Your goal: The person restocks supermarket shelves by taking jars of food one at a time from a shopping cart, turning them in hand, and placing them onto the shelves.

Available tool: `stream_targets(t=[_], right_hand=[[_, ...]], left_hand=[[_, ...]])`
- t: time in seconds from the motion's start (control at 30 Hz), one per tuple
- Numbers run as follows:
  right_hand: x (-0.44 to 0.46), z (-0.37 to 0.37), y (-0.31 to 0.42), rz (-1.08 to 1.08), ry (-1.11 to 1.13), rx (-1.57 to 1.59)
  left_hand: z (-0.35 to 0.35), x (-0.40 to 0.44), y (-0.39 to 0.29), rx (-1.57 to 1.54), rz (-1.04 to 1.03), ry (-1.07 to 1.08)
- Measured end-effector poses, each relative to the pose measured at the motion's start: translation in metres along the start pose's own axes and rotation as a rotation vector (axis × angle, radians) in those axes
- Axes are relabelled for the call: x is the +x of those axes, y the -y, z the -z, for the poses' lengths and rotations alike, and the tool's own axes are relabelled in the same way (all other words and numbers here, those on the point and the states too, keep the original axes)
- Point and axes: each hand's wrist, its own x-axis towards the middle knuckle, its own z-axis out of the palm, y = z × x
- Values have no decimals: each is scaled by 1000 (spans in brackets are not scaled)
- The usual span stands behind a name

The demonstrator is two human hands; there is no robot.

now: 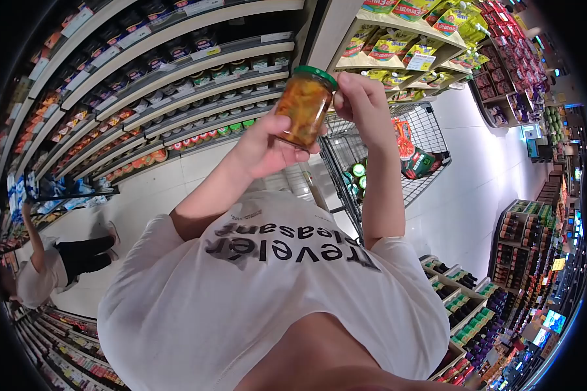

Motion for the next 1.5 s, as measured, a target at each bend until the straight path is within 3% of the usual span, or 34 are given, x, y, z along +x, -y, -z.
stream_targets(t=[0.07,0.2,0.3,0.37,0.4,0.43,0.5,0.7,0.8,0.9,1.07,1.17,1.3,1.4,1.5], right_hand=[[-2,-3,-1,8,-7,8],[-3,-11,-1,24,-43,-5],[-3,-7,-3,-17,-9,17],[-3,-9,-5,-27,40,13],[-3,-12,-5,-34,35,24],[-1,-15,-4,-39,31,34],[0,-22,-1,-82,57,42],[19,-35,-18,-130,139,7],[33,-37,-31,-276,187,2],[45,-55,-42,-332,110,-47],[73,-70,-58,-309,84,-52],[98,-73,-70,-297,141,15],[139,-75,-95,-314,156,83],[175,-83,-108,-414,38,171],[215,-87,-117,-453,-110,144]], left_hand=[[-2,0,1,-250,40,105],[1,-2,1,-306,51,139],[7,-5,2,-180,20,109],[-7,-9,2,160,-74,-150],[-24,-12,1,158,-51,-365],[-24,-8,1,167,-83,-354],[-19,-4,1,488,-238,-339],[-13,-13,-16,613,-240,-438],[4,-14,-25,723,-254,-435],[17,-14,-35,898,-325,-421],[20,-8,-60,1472,-252,-664],[44,-3,-72,1572,-330,-650],[78,2,-98,1472,-288,-682],[111,-6,-118,1805,-337,-792],[127,-20,-135,1716,-260,-878]])
